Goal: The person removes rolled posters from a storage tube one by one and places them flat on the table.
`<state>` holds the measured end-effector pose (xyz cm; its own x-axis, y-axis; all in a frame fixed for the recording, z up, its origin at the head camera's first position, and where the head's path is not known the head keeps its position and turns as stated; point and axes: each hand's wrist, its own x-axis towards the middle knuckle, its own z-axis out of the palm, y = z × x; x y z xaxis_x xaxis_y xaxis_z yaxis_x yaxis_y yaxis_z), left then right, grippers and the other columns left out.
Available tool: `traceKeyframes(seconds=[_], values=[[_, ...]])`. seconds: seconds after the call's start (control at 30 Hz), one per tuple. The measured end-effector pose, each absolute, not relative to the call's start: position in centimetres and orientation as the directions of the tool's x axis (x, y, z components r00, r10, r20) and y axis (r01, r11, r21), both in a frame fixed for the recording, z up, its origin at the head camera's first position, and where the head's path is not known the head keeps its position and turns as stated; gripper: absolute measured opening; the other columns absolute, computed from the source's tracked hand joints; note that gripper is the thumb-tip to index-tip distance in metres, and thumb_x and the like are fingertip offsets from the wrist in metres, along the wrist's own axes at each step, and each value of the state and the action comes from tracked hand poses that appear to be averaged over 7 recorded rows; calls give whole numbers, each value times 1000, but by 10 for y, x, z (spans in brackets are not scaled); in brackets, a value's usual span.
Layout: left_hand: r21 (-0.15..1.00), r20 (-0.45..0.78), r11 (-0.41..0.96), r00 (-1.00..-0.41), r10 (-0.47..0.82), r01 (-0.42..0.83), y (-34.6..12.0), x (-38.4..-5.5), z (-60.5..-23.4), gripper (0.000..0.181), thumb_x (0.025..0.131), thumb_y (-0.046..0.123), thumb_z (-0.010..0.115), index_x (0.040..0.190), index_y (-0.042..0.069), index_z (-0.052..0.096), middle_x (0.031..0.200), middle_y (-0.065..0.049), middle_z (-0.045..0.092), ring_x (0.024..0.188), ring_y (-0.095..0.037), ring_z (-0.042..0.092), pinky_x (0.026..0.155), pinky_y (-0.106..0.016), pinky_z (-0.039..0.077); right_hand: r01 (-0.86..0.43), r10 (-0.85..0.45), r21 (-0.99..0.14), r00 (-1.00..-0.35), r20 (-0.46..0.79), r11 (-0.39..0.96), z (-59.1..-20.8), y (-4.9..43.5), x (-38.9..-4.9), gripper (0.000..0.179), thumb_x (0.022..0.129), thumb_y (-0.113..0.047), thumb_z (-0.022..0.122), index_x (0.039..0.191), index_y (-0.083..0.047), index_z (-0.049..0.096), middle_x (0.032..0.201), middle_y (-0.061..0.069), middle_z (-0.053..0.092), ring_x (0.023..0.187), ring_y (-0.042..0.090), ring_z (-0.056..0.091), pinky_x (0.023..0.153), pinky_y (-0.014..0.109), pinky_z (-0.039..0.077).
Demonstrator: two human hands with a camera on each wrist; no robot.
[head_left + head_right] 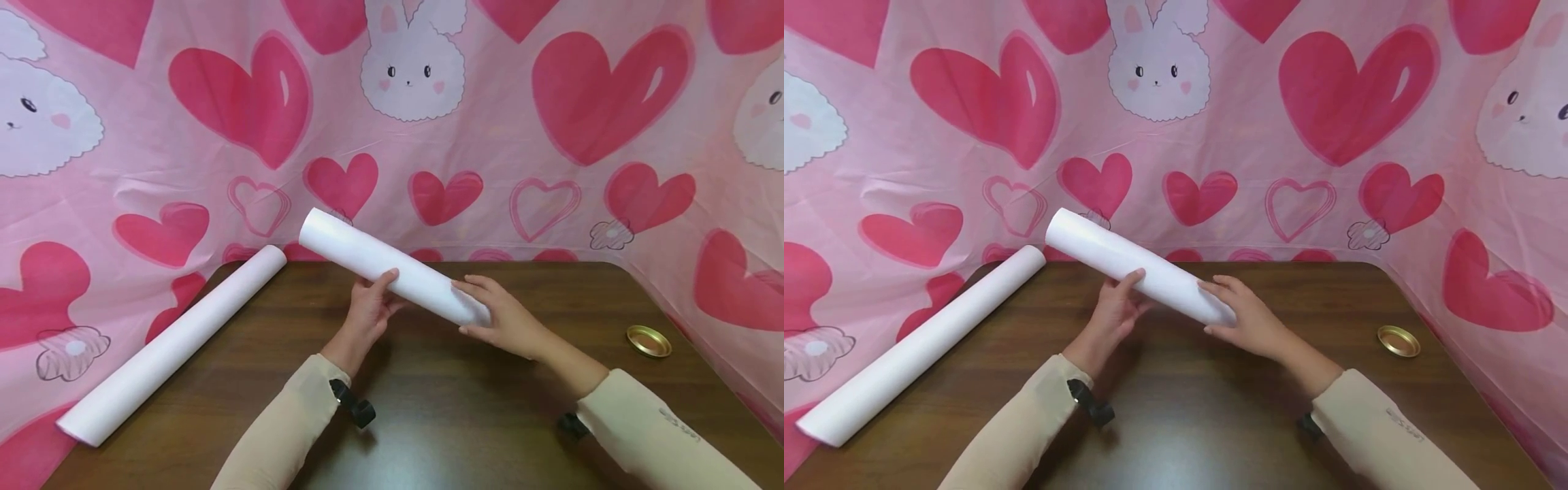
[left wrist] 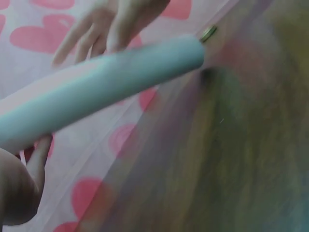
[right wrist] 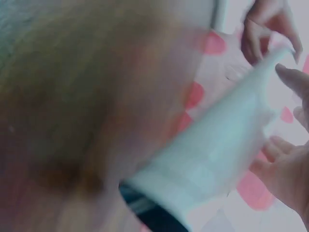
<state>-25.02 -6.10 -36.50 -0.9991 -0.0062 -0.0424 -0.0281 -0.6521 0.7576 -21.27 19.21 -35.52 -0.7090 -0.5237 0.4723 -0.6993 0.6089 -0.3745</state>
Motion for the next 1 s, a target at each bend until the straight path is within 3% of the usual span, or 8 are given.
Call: traceKeyframes(seconds=[0.17, 0.37, 0.63, 0.77, 1.0], values=[[784, 21, -620, -999, 38, -7, -75, -256, -360, 41, 90, 4, 62, 125, 15, 43, 109, -7, 61, 87, -23, 68, 72, -46, 57, -567, -468, -640, -815, 342, 519, -339, 212, -212, 70, 84, -18, 78, 145, -8, 44, 144, 15, 41, 129, 39, 44, 102, 60, 36], [806, 55, -591, -991, 123, -29, -87, -263, -355, 39, 91, 7, 59, 126, 15, 42, 110, -6, 61, 91, -23, 69, 77, -45, 56, -414, -473, -797, -861, 186, 441, -340, 230, -217, 51, 95, -22, 66, 140, -7, 48, 139, 16, 49, 124, 39, 51, 95, 50, 47], [798, 106, -598, -962, 252, -69, -91, -270, -355, 32, 92, 8, 51, 122, 11, 46, 106, -4, 65, 93, -19, 67, 73, -39, 55, -225, -622, -949, -782, 40, 221, -354, 228, -226, 45, 101, -14, 53, 141, 4, 44, 132, 21, 56, 108, 30, 64, 93, 49, 49], [804, 125, -589, -948, 292, -75, -90, -270, -355, 32, 91, 8, 50, 122, 11, 45, 108, -3, 63, 96, -19, 65, 75, -42, 53, -191, -676, -958, -736, -5, 216, -358, 220, -224, 46, 99, -15, 56, 140, 4, 44, 124, 16, 59, 107, 28, 61, 89, 41, 52], [815, 155, -575, -933, 325, -65, -89, -270, -353, 37, 92, 9, 50, 128, 13, 44, 117, -4, 60, 106, -21, 61, 86, -47, 49, -130, -735, -971, -676, -60, 200, -360, 207, -218, 69, 88, -15, 71, 142, 8, 34, 120, 18, 60, 106, 31, 61, 88, 42, 52]])
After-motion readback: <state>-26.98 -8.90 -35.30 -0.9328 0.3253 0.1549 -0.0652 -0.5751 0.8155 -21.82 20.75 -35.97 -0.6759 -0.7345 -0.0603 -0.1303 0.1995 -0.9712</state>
